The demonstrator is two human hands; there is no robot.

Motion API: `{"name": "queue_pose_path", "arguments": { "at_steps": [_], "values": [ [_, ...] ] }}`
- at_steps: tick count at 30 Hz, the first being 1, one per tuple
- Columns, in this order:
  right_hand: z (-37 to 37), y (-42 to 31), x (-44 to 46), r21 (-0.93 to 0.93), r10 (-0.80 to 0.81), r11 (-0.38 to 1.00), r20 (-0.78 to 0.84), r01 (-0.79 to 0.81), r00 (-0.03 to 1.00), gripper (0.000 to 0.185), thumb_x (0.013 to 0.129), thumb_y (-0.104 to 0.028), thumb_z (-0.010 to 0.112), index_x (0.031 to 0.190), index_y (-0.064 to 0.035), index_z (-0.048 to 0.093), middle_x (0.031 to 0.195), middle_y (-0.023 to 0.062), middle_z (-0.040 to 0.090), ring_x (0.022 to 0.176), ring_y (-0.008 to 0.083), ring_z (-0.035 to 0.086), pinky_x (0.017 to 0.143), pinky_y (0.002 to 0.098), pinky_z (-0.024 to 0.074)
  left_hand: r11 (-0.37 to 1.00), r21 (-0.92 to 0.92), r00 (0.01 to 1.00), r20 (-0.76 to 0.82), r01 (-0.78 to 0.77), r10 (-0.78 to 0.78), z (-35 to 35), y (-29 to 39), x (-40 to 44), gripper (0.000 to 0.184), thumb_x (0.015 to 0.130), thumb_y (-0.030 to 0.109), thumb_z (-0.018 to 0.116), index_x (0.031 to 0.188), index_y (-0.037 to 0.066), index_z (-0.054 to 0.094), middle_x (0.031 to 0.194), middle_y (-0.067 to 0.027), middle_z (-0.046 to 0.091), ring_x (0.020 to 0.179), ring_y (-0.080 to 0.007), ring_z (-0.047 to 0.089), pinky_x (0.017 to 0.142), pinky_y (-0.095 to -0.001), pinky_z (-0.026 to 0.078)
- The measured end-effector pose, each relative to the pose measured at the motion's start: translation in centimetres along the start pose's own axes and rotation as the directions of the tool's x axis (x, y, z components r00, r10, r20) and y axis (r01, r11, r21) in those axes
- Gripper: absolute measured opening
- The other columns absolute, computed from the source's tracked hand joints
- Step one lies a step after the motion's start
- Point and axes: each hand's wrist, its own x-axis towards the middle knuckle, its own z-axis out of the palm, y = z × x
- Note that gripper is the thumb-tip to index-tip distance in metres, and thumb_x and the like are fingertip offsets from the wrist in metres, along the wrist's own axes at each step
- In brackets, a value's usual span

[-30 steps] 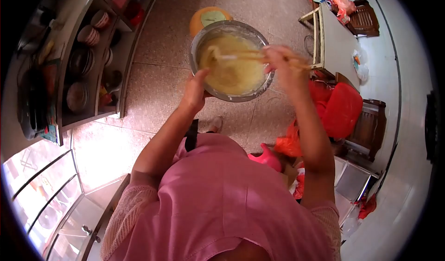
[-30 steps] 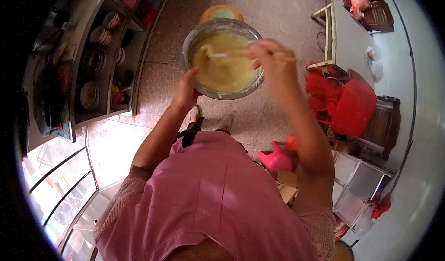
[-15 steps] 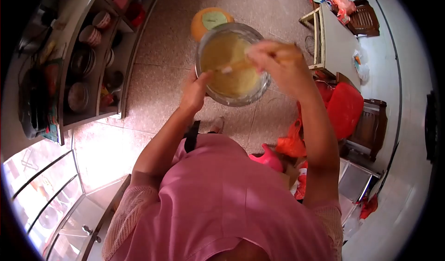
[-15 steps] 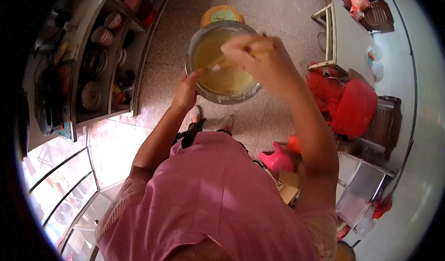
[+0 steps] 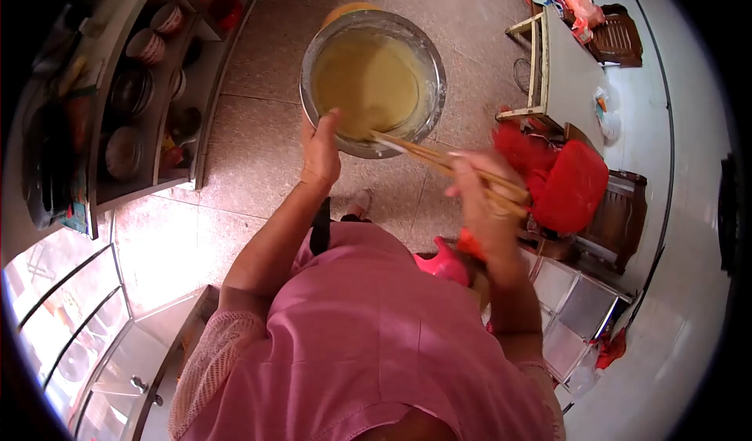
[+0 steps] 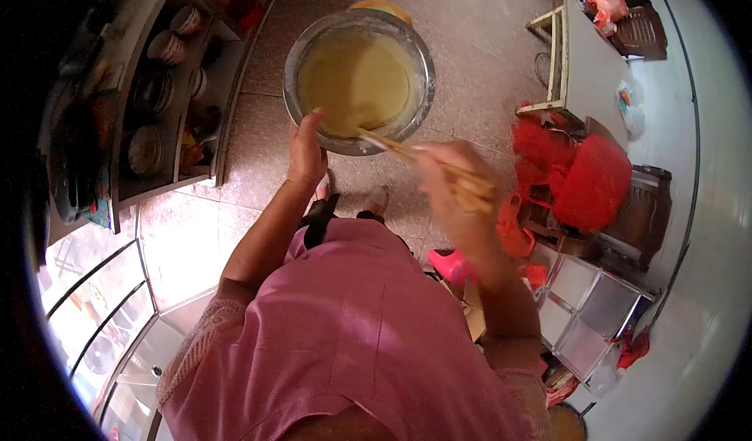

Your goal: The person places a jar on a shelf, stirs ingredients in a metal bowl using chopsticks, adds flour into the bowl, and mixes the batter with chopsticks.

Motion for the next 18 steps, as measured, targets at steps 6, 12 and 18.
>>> {"name": "queue_pose_path", "arguments": {
  "at_steps": [6,12,18],
  "values": [
    [-2.9,1.3,1.0,-0.181,0.179,0.968,0.023,-0.172,0.983,0.015,0.082,-0.010,0.050,0.086,-0.0006,0.061,0.074,0.0076,0.059,0.054,0.0098,0.053,0.049,0.0227,0.0440,1.000,-0.017,0.996,-0.085,-0.001,-0.001,-0.1,0.2,0.4,0.040,0.080,0.016,0.046,0.117,0.002,0.040,0.110,-0.0077,0.046,0.100,-0.0155,0.041,0.090,-0.0274,0.029],
    [1.6,3.7,7.3,-0.161,0.075,0.982,-0.132,-0.096,0.988,0.016,0.081,-0.014,0.051,0.084,-0.0026,0.062,0.066,0.0045,0.060,0.051,0.0077,0.053,0.047,0.0222,0.0418,0.976,0.188,0.993,-0.054,0.109,-0.101,-0.2,0.9,-0.2,0.043,0.080,0.021,0.048,0.117,0.002,0.039,0.107,-0.0104,0.047,0.093,-0.0181,0.047,0.067,-0.0274,0.046],
    [-1.9,5.0,9.0,0.098,0.162,0.983,-0.043,-0.157,0.986,0.021,0.084,-0.016,0.049,0.081,0.0014,0.060,0.071,0.0092,0.062,0.052,0.0110,0.057,0.046,0.0219,0.0439,0.956,-0.028,0.953,-0.076,0.291,-0.292,-0.6,1.6,-0.6,0.045,0.079,0.025,0.050,0.117,0.004,0.037,0.100,-0.0126,0.051,0.081,-0.0250,0.057,0.062,-0.0382,0.053]
  ]
}}
